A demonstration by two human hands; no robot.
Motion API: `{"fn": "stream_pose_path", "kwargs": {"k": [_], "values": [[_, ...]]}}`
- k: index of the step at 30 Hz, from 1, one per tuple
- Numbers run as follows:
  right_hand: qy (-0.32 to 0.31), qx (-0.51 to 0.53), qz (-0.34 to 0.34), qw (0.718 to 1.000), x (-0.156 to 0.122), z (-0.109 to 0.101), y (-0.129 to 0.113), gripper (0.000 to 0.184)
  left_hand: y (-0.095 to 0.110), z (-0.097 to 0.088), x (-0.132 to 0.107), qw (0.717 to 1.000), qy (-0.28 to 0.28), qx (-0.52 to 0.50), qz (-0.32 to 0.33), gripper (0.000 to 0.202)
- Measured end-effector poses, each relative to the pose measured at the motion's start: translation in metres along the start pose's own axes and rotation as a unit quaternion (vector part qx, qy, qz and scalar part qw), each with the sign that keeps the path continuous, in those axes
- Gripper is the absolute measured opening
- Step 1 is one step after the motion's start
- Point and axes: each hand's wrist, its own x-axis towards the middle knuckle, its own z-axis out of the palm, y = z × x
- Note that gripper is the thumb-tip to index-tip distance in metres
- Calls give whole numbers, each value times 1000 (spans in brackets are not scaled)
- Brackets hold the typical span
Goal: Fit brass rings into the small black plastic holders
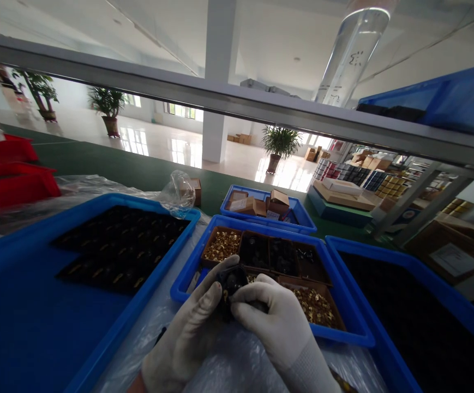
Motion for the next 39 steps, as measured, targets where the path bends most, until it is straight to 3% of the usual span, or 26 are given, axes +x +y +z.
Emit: {"fn": "stream_pose_path", "kwargs": {"k": [16, 21, 25, 30, 35, 39], "values": [[18, 24, 0, 1000, 2, 6, 6, 8, 5, 1, -2, 996, -9, 87, 8, 44], [33, 27, -23, 999, 1, 11, 6, 12, -2, -8, 7, 1000, 0, -29, 5, 36], [71, -54, -117, 989, -2, 18, 8, 22, -3, -10, 14, 995, 12, -96, 7, 29], [111, -183, -225, 951, -6, 22, 9, 21, -2, -9, 14, 993, -8, -117, -2, 31], [179, -194, -211, 941, -8, 20, 10, 23, -3, -9, 15, 990, 8, -136, -19, 26], [173, -223, -204, 937, -6, 21, 14, 25, -2, -8, 17, 988, 41, -140, -41, 33]]}}
